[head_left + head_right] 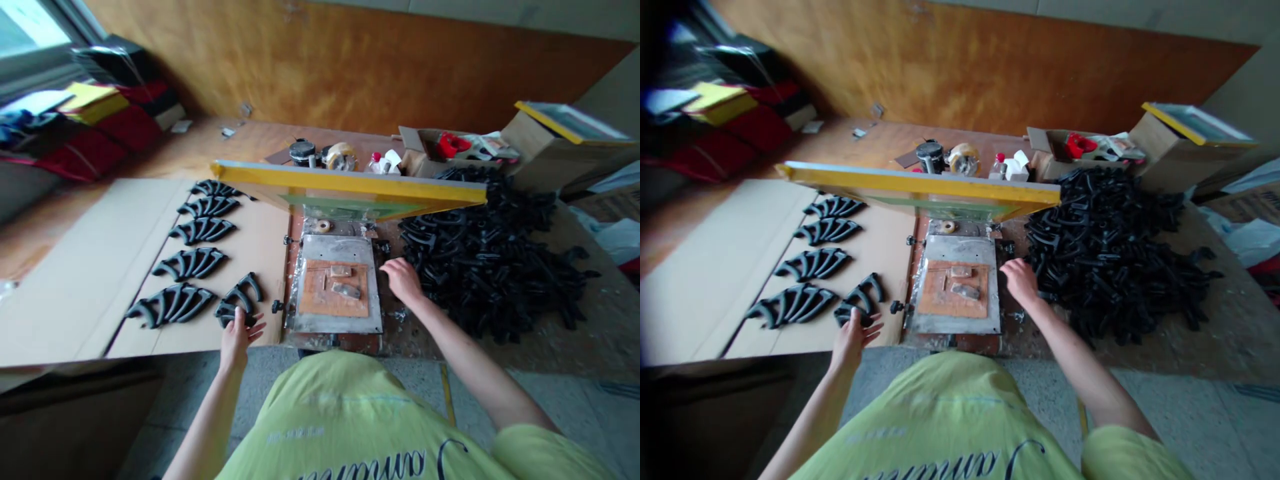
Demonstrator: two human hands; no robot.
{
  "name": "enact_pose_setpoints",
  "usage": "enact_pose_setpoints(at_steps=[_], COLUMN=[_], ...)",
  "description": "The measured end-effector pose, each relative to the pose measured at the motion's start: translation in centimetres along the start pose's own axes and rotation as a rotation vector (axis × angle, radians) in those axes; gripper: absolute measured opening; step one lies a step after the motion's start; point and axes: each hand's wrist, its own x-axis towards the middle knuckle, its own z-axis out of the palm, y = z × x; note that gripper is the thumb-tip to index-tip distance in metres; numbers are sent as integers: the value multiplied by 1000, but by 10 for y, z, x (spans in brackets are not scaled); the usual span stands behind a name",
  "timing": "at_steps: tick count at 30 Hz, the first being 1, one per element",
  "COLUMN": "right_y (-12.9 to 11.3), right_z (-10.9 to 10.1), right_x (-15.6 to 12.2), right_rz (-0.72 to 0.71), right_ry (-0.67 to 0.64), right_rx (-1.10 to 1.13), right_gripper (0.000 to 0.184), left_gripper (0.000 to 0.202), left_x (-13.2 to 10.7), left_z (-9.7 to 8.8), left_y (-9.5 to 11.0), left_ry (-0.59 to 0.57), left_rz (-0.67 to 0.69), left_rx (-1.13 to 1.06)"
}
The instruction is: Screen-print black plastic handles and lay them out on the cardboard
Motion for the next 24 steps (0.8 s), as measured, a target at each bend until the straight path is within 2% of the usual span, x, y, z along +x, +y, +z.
enact_pose_setpoints(at_steps=[3, 5, 9, 13, 16, 19, 21, 24], right_y=[70, 95, 111, 116, 109, 79, 49, -2], right_z=[3, 11, 22, 20, 17, 17, 19, 21], right_x=[-8, -14, -22, -18, -4, 14, 25, 35], right_rz=[60, 20, -67, -45, 91, 226, 238, 123], right_ry=[-101, -145, -156, -47, 49, 70, 77, 87], right_rx=[-242, -353, -423, -325, -123, 181, 386, 598], right_gripper=[36, 37, 35, 30, 23, 32, 39, 39], left_gripper=[42, 47, 55, 62, 65, 66, 68, 68], left_x=[24, 36, 60, 78, 82, 85, 86, 89], left_z=[-37, -46, -46, -48, -48, -43, -39, -37], left_y=[-19, -26, -26, -21, -19, -15, -11, -3], left_ry=[113, 142, 152, 151, 104, 62, 41, 6], left_rz=[-81, -128, -145, -144, -133, -115, -103, -87], left_rx=[193, 307, 415, 559, 625, 671, 713, 822])
